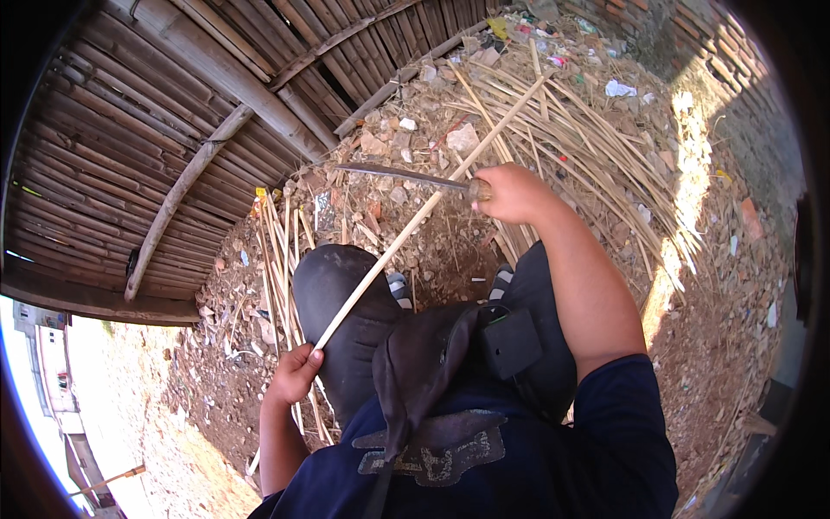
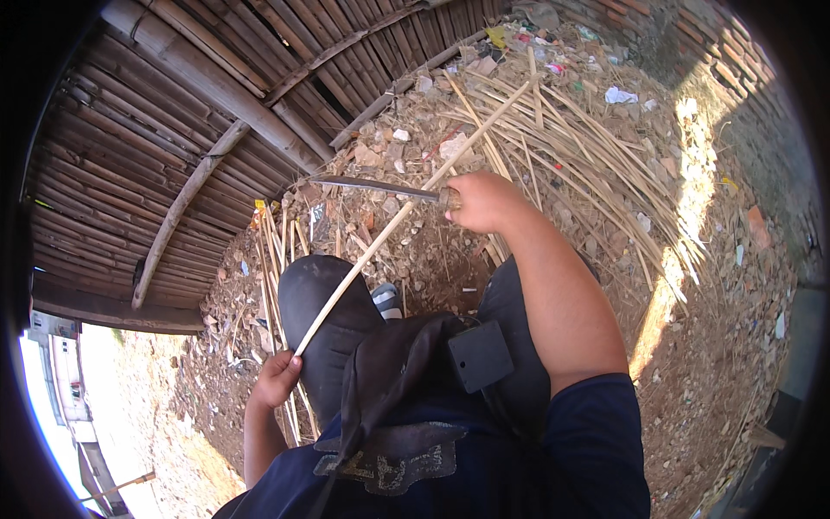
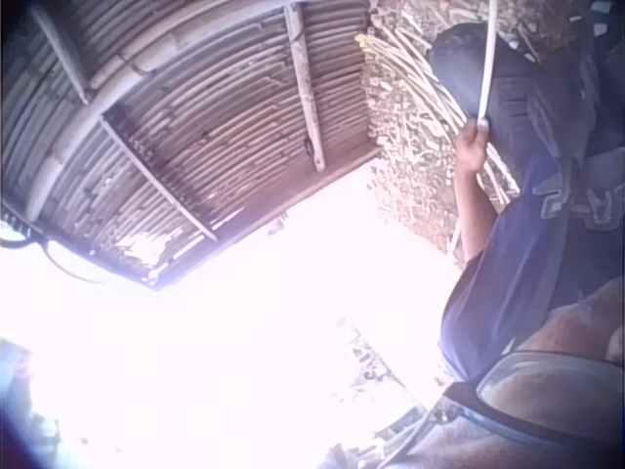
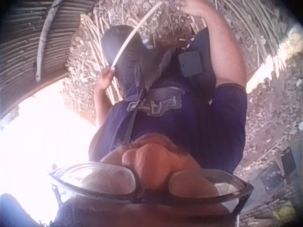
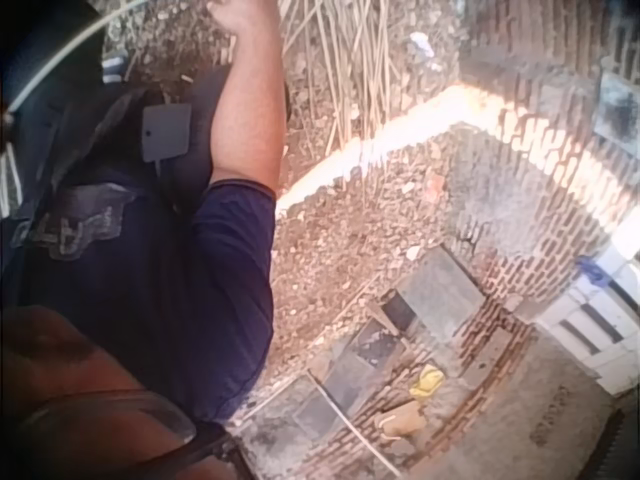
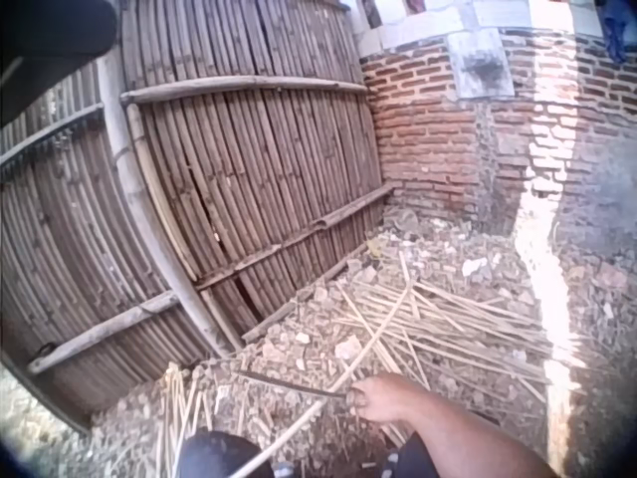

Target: The person shaves a long bamboo strip with a blade held in one hand, while supporting the strip on their lap and pulling it with the other hand.

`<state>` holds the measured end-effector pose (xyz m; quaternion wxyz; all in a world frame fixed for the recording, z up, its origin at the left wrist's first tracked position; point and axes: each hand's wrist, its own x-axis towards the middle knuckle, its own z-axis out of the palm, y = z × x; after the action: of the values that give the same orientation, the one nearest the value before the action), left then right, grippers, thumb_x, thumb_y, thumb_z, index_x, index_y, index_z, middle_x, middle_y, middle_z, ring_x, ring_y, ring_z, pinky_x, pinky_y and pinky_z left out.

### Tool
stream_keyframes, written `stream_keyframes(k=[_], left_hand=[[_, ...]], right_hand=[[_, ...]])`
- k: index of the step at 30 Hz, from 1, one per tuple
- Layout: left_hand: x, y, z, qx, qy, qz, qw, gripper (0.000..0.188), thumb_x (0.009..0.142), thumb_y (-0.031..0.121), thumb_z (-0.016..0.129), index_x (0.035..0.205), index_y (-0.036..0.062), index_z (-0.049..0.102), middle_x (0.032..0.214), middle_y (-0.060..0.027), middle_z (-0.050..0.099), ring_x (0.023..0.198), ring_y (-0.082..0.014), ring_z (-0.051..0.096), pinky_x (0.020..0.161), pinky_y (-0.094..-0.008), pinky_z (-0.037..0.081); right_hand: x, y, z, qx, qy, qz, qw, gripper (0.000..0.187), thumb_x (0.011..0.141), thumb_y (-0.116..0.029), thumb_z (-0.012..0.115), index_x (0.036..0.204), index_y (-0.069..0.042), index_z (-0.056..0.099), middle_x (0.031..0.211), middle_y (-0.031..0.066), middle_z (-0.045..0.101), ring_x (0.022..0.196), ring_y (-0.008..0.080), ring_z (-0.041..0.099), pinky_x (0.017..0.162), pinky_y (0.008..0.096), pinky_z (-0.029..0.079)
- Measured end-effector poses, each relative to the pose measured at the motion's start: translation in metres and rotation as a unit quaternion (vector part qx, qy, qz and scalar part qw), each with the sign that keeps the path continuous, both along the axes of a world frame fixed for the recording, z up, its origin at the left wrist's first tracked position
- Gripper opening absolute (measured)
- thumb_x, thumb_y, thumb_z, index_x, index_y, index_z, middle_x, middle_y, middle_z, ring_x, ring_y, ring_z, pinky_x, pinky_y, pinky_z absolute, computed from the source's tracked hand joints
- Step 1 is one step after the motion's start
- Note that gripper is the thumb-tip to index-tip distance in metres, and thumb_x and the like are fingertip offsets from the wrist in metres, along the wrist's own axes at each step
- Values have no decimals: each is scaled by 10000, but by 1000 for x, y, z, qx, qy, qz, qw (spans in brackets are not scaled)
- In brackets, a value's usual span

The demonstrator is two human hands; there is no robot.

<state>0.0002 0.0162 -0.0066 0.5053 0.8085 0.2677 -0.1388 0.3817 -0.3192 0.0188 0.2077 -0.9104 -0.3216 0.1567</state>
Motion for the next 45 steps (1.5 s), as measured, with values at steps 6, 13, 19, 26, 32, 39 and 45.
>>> stream_keyframes(k=[6, 13, 19, 26, 32, 39, 45], left_hand=[[3, -3, 3, -7, -25, -12, 1000, 439, 1043, 391, 570, 739, 83, 500, 678, 77, 420, 657, -57, 351, 561, -271, 319], [-3, 3, -8, 1, -32, -14, 999, 424, 1043, 399, 558, 750, 95, 521, 635, 81, 450, 591, -45, 369, 518, -256, 304], [1, -2, -3, 21, -38, -25, 999, 407, 1046, 385, 558, 786, 72, 558, 686, 73, 469, 658, -54, 391, 571, -268, 343], [-1, -1, -2, 16, -46, -28, 998, 434, 1043, 400, 561, 755, 76, 534, 659, 80, 453, 632, -53, 372, 547, -270, 327], [3, -4, 2, 25, -33, -24, 999, 435, 1042, 395, 566, 745, 81, 519, 658, 76, 435, 634, -57, 361, 549, -273, 321], [0, 4, -3, -2, -12, -24, 1000, 440, 1043, 377, 575, 733, 74, 496, 670, 74, 410, 661, -69, 354, 572, -286, 335], [1, 0, -1, -3, -21, -15, 1000, 430, 1043, 351, 582, 725, 80, 481, 666, 77, 402, 657, -63, 340, 564, -282, 321]], right_hand=[[2, -5, 2, 15, -29, -33, 999, 506, 849, -351, 746, 1294, -132, 649, 1166, 171, 692, 1098, 351, 657, 932, 459, 530], [-16, 7, 18, -1, 14, 38, 999, 448, 811, -330, 773, 1167, -68, 695, 1046, 209, 707, 1000, 388, 675, 876, 454, 529], [7, 1, -12, -1, -9, -37, 999, 416, 820, -338, 760, 1148, -90, 695, 1039, 196, 706, 1008, 378, 674, 874, 461, 533], [-23, 21, 18, -45, -7, 44, 998, 371, 832, -337, 752, 1111, -100, 696, 989, 185, 716, 989, 387, 678, 889, 468, 536], [14, -3, -17, 5, -6, -46, 999, 408, 833, -328, 754, 1174, -112, 690, 1038, 202, 704, 1008, 379, 673, 888, 469, 536], [-17, 14, 11, -24, -1, 18, 1000, 438, 822, -318, 760, 1189, -92, 685, 1062, 211, 701, 1015, 375, 673, 886, 472, 536], [-5, 7, -5, 30, 9, 35, 999, 434, 805, -319, 773, 1156, -77, 693, 1031, 208, 703, 987, 385, 672, 867, 464, 531]])
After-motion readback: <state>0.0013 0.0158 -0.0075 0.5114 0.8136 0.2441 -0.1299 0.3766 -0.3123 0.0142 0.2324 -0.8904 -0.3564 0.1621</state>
